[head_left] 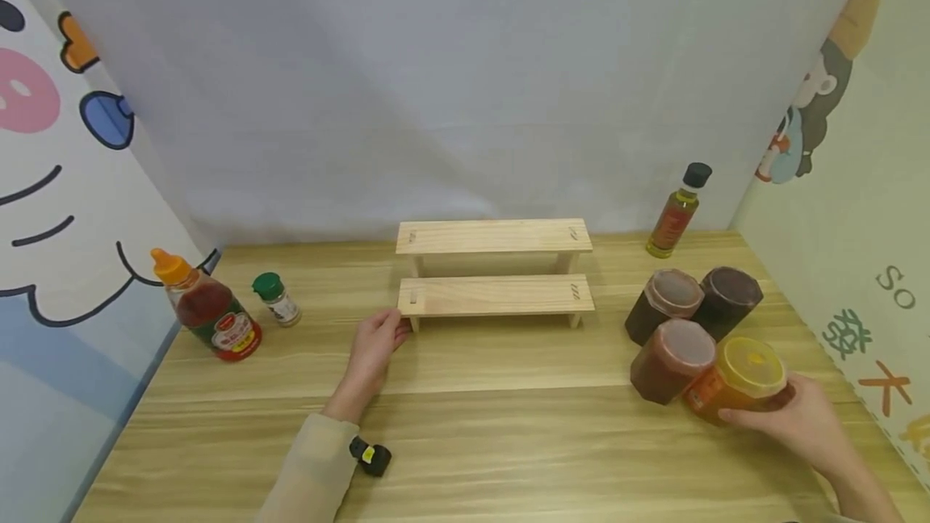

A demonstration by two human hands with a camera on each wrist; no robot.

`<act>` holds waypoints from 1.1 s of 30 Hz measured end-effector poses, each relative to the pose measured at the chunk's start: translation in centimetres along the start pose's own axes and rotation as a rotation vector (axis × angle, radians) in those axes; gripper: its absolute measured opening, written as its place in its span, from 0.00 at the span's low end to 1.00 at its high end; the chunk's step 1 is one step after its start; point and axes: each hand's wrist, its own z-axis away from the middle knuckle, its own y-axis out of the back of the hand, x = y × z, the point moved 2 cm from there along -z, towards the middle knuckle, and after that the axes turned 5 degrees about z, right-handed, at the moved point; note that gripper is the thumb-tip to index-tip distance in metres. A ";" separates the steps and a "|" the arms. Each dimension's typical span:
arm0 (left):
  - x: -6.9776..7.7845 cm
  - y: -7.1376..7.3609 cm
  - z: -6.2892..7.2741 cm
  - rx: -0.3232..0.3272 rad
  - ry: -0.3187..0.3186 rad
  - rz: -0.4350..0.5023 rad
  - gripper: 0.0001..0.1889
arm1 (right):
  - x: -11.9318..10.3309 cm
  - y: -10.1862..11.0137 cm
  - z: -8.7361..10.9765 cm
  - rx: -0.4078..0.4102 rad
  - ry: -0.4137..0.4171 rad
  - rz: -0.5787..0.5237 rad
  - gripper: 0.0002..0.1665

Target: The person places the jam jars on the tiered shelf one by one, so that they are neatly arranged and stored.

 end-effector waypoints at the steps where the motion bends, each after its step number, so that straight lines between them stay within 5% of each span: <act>1: 0.0 0.0 0.0 0.000 -0.001 -0.001 0.21 | 0.0 0.1 0.0 0.003 -0.005 -0.003 0.34; 7: -0.2 -0.1 -0.2 -0.021 0.000 -0.007 0.20 | 0.1 0.8 0.4 0.053 -0.019 -0.053 0.34; 17: -0.3 0.2 -0.1 -0.026 -0.005 -0.011 0.20 | -1.7 3.0 0.9 0.177 0.084 -0.082 0.38; 33: 0.0 0.1 -0.1 -0.021 0.000 -0.017 0.20 | -4.1 4.7 1.1 0.217 0.093 -0.100 0.39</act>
